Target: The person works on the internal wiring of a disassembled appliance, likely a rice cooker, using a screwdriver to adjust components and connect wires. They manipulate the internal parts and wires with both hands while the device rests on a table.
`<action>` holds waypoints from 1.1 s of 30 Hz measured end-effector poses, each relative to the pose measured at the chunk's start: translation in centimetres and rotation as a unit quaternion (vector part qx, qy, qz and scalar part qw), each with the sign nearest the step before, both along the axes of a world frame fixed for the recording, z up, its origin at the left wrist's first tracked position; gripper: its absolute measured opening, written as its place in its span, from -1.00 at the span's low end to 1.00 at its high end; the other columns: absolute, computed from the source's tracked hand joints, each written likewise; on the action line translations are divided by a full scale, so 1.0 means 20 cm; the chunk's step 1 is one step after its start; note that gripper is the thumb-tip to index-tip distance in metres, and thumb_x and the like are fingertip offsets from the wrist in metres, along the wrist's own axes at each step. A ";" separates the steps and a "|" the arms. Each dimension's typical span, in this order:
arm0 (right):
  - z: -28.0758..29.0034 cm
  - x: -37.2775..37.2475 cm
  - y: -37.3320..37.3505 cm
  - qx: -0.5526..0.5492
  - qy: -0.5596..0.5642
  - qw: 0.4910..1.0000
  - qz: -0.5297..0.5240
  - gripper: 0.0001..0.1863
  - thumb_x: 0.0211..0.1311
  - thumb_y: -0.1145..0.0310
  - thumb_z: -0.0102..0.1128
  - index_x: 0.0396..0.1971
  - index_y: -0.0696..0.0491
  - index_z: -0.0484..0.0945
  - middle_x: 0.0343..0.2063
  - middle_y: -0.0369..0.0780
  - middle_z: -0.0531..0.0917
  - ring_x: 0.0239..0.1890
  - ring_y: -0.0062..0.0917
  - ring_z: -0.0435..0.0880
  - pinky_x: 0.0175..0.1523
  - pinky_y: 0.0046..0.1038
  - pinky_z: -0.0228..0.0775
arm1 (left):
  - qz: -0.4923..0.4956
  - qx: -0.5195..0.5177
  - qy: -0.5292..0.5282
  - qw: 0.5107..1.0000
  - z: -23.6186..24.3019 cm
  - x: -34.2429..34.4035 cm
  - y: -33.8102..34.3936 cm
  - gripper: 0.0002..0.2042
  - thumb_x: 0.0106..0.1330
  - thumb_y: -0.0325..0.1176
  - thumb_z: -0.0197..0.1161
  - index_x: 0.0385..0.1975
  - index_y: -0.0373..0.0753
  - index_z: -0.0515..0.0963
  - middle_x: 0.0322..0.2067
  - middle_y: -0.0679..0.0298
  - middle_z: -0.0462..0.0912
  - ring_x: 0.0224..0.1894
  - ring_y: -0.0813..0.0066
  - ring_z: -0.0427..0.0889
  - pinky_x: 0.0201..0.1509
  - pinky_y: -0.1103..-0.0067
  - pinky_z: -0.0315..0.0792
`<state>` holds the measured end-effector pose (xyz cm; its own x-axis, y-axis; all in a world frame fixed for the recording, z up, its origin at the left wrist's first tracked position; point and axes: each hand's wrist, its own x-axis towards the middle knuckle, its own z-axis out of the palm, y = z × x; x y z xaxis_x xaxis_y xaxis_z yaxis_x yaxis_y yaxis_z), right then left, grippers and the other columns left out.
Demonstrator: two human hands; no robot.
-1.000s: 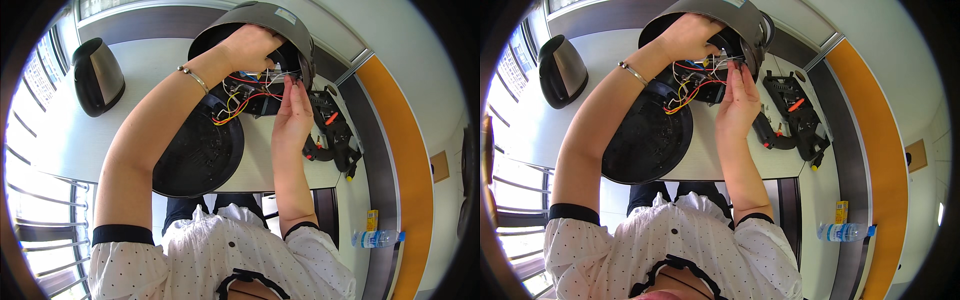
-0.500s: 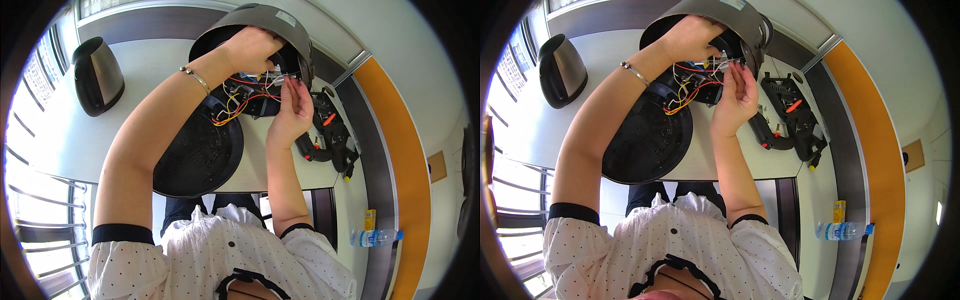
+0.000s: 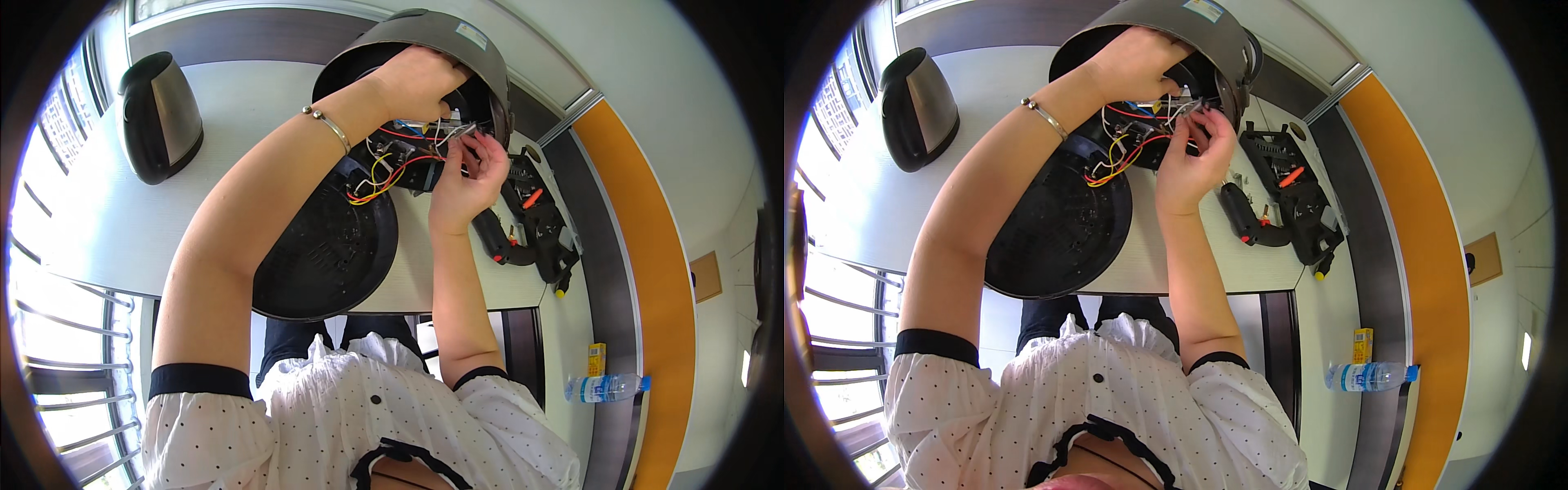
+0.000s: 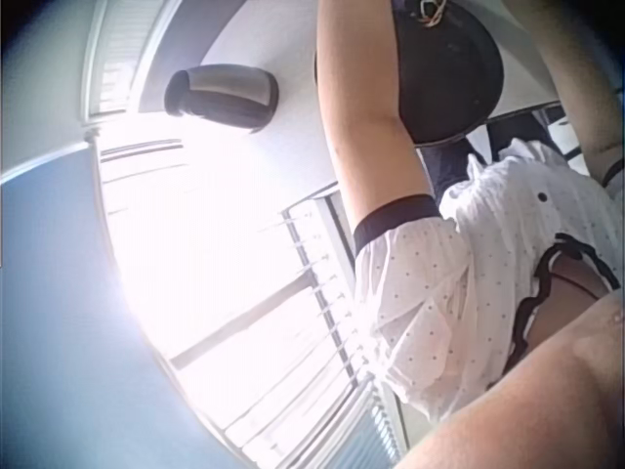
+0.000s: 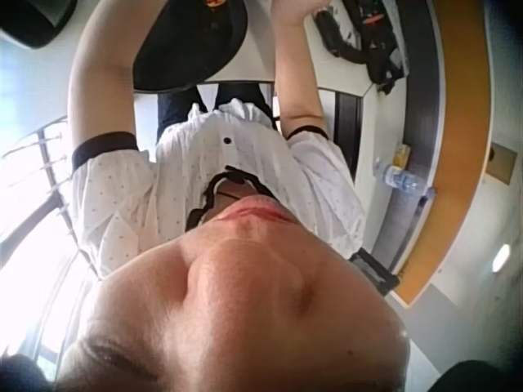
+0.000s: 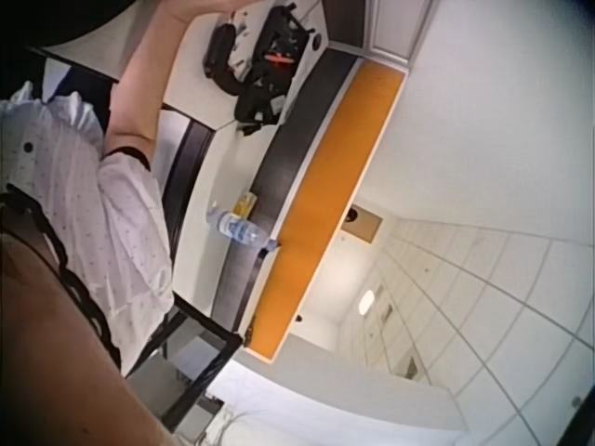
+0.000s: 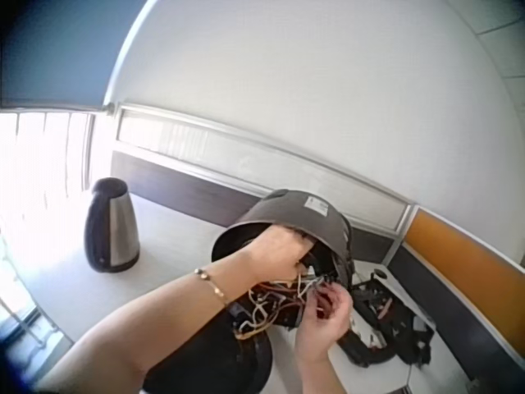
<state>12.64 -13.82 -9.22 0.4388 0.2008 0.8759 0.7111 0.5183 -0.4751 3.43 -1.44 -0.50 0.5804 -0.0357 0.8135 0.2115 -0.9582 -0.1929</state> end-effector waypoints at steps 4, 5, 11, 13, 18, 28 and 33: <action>0.01 0.02 0.00 0.010 -0.094 0.993 -0.066 -0.58 0.07 0.73 0.22 -0.02 0.27 0.41 -0.07 -0.07 0.49 -0.21 -0.44 0.61 -0.12 -0.50 0.61 | 0.006 -0.003 0.006 1.000 0.01 0.00 -0.01 -0.53 -0.20 -0.36 0.38 -0.18 -0.36 0.56 -0.21 -0.03 0.60 -0.09 0.04 0.58 0.03 0.31 0.44; 0.01 0.02 0.00 0.014 -0.111 0.991 -0.072 -0.58 0.07 0.74 0.22 -0.02 0.27 0.41 -0.07 -0.07 0.49 -0.21 -0.43 0.61 -0.12 -0.49 0.62 | 0.008 -0.003 0.007 1.000 0.01 -0.01 -0.01 -0.53 -0.20 -0.36 0.38 -0.18 -0.36 0.56 -0.22 -0.04 0.60 -0.09 0.04 0.58 0.03 0.31 0.45; 0.02 0.05 0.02 0.028 -0.181 0.976 -0.117 -0.60 0.07 0.75 0.20 -0.03 0.27 0.46 -0.12 -0.07 0.51 -0.22 -0.38 0.61 -0.17 -0.47 0.60 | 0.020 -0.030 0.033 0.999 0.01 -0.01 -0.02 -0.39 -0.18 -0.36 0.45 -0.01 -0.34 0.50 -0.13 -0.03 0.58 -0.04 0.01 0.54 0.05 0.33 0.44; 0.02 0.07 0.03 0.026 -0.194 0.970 -0.140 -0.61 0.05 0.75 0.20 -0.06 0.26 0.50 -0.15 -0.07 0.52 -0.24 -0.35 0.61 -0.20 -0.45 0.58 | 0.020 -0.028 0.031 0.999 0.01 -0.01 -0.02 -0.39 -0.18 -0.36 0.45 0.00 -0.34 0.50 -0.13 -0.03 0.58 -0.04 0.01 0.54 0.06 0.33 0.44; 0.04 0.10 0.00 -0.010 -0.228 0.956 -0.187 -0.64 -0.04 0.75 0.17 -0.16 0.21 0.57 -0.23 -0.09 0.54 -0.30 -0.29 0.60 -0.25 -0.39 0.52 | 0.024 -0.022 0.024 0.999 0.01 -0.01 -0.02 -0.39 -0.18 -0.36 0.45 0.00 -0.34 0.49 -0.12 -0.04 0.57 -0.03 0.01 0.54 0.08 0.33 0.43; 0.02 0.02 -0.14 -0.026 0.117 0.988 0.101 -0.87 0.34 0.53 0.04 -0.19 0.25 0.35 -0.25 -0.05 0.60 -0.29 -0.46 0.70 -0.22 -0.47 0.63 | 0.016 -0.001 0.009 1.000 0.00 0.00 0.00 -0.50 -0.18 -0.37 0.39 -0.12 -0.35 0.54 -0.16 -0.03 0.59 -0.06 0.04 0.56 0.04 0.32 0.45; 0.06 0.01 -0.14 0.016 0.233 0.948 0.217 -0.81 0.36 0.45 0.08 -0.22 0.23 0.30 -0.23 -0.01 0.59 -0.15 -0.27 0.69 0.01 -0.37 0.61 | 0.002 -0.001 -0.001 1.000 0.00 0.00 -0.01 -0.51 -0.18 -0.37 0.37 -0.13 -0.34 0.55 -0.18 -0.04 0.59 -0.08 0.04 0.58 0.02 0.32 0.46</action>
